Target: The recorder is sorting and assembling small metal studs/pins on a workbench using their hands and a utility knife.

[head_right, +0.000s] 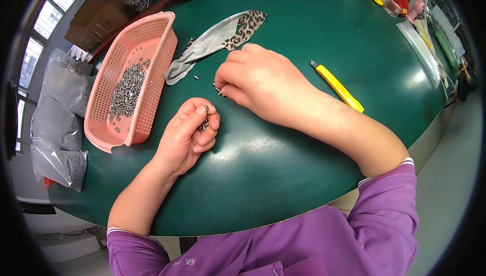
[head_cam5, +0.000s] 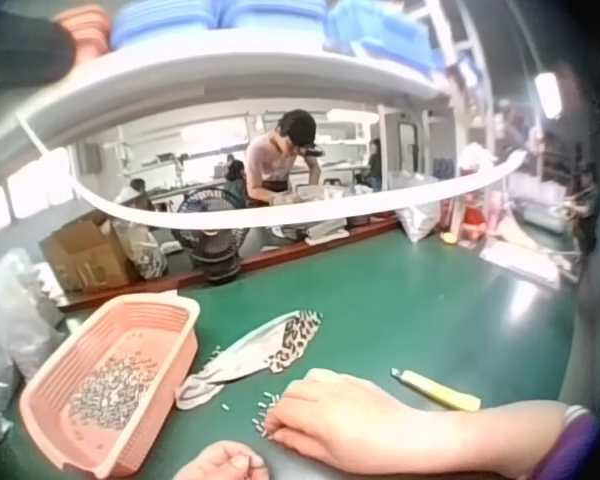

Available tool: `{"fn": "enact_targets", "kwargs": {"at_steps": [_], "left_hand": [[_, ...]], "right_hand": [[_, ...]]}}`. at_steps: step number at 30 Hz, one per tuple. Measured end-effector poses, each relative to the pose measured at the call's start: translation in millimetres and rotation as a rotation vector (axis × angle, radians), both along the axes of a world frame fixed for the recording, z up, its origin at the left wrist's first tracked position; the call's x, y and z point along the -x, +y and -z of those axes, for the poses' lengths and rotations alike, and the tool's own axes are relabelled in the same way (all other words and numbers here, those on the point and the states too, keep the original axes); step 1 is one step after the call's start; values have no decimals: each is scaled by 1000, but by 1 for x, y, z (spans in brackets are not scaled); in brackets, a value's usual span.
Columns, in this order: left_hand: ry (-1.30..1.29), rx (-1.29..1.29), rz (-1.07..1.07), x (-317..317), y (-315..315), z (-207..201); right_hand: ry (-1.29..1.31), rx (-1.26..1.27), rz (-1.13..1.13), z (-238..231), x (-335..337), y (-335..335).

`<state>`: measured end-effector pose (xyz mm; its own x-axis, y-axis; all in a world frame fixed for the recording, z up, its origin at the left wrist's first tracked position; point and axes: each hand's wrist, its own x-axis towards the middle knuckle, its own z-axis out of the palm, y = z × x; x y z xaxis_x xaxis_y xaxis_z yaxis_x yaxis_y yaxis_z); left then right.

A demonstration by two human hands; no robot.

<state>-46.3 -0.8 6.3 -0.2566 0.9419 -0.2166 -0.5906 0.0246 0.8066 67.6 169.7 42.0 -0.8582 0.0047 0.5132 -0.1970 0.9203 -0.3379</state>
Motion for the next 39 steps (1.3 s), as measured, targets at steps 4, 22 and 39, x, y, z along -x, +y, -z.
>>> {"fn": "enact_targets", "kwargs": {"at_steps": [4, 22, 39], "left_hand": [[-21, 1, -11, 1, 1, 0], [9, 30, -34, -1, -1, -2], [1, 36, -31, -1, -1, -1]], "right_hand": [[-99, -9, 130, 8, -1, 4], [-184, -4, 130, 22, 0, -1], [-204, -38, 108, 24, 1, 6]]}}
